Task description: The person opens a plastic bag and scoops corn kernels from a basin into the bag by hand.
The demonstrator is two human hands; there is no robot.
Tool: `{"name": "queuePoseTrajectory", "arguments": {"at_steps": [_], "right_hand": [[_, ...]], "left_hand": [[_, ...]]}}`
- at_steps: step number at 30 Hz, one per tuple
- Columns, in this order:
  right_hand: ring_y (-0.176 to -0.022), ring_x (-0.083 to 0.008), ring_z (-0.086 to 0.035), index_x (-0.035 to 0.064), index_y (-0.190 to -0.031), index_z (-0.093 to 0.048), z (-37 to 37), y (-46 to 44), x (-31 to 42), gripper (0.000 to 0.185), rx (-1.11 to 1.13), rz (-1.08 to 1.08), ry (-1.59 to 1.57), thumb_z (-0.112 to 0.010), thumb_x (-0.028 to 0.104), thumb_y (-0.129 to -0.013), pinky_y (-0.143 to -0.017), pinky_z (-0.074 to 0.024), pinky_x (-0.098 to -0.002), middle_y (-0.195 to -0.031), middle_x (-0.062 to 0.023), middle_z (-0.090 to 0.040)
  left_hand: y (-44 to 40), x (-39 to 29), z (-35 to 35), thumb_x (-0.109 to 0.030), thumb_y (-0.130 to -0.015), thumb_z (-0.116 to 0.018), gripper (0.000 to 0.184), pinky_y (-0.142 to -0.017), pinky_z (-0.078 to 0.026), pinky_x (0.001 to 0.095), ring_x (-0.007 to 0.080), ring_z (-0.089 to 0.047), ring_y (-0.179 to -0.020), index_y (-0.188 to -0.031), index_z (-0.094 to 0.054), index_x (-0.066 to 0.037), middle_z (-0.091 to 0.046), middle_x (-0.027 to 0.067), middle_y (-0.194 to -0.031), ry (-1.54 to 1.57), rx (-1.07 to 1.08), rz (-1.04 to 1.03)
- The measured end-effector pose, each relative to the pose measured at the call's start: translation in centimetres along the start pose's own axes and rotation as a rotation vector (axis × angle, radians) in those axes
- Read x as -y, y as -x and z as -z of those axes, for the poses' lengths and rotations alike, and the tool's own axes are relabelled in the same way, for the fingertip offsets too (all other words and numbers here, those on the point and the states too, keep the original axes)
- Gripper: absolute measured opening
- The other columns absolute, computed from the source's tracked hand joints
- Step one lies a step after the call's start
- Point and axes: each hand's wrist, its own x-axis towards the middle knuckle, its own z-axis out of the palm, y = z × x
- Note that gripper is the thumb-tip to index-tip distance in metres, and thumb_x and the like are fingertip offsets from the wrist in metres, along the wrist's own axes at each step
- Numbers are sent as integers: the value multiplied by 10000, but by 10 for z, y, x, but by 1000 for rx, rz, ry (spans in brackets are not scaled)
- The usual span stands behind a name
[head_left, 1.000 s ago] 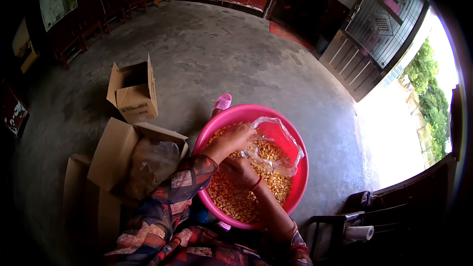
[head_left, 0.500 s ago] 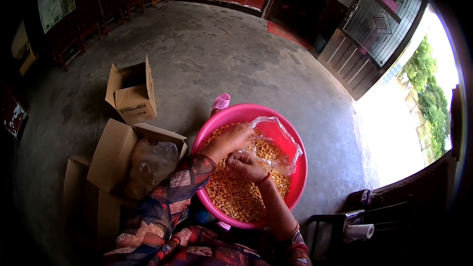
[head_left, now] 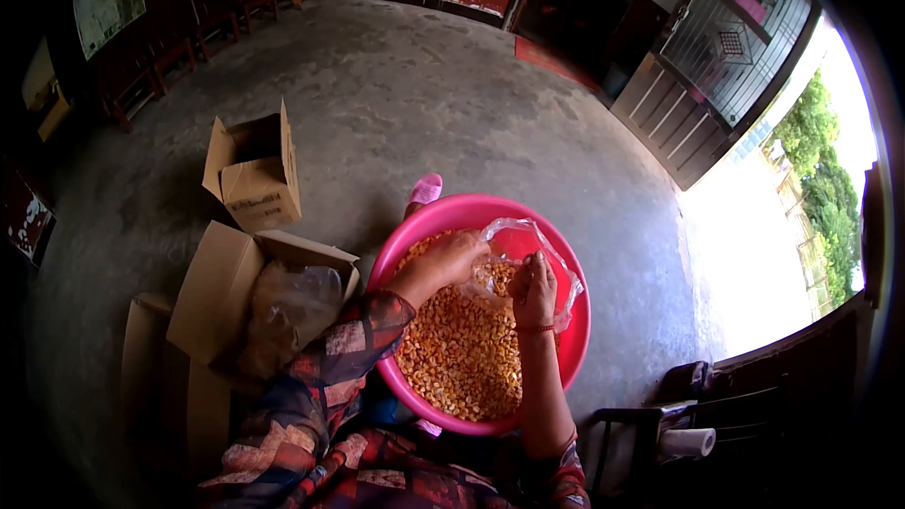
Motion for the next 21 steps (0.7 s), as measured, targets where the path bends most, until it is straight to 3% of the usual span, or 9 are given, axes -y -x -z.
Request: {"name": "queuePoseTrajectory", "arguments": {"at_steps": [2, 10, 12, 16, 18, 21], "right_hand": [[-390, -41, -245, 94, -771, -509, 3, -2, 1, 237, -140, 35, 25, -441, 245, -941, -362, -193, -206, -502, 61, -319], [-418, -53, -279, 93, -818, -519, 19, -6, -1, 204, -226, 137, 24, -444, 248, -926, -367, -215, -218, -544, 48, -366], [-509, -84, -411, 79, -865, -553, 17, -5, 3, 187, -261, 84, -59, -446, 227, -909, -449, -346, -230, -633, 17, -469], [-629, -111, -484, 45, -917, -582, 15, -13, -5, 231, -169, 182, -131, -449, 233, -902, -567, -402, -228, -770, -31, -557], [-787, -141, -532, 20, -947, -596, 19, -14, -9, 253, -146, 337, 355, -453, 222, -895, -732, -431, -273, -863, -45, -591], [-886, -157, -564, 9, -1000, -603, -5, 4, -3, 191, -3, 429, 523, -494, 108, -878, -779, -447, -264, -937, -80, -599]], "left_hand": [[0, 0, 0, -25, -634, -669, 370, -819, -460, 412, 320, -566, -955, -995, -607, -78, -577, 150, -1007, -5, 20, 11], [4, -3, 6, -53, -632, -668, 353, -810, -460, 411, 328, -568, -936, -978, -598, -67, -580, 156, -975, 40, -10, -38], [4, -3, 7, -60, -631, -672, 370, -825, -453, 411, 326, -561, -951, -992, -594, -69, -576, 159, -987, 51, 1, -35], [5, -7, 12, -81, -625, -688, 428, -869, -430, 411, 328, -534, -1005, -1039, -579, -73, -557, 169, -1034, 32, 42, -22], [6, -7, 12, -82, -631, -692, 443, -876, -426, 414, 331, -526, -1021, -1058, -574, -79, -550, 173, -1061, 35, 37, -19], [6, -2, 6, -82, -650, -691, 454, -883, -421, 421, 339, -517, -1041, -1087, -567, -90, -544, 178, -1095, 37, 1, -29]]}}
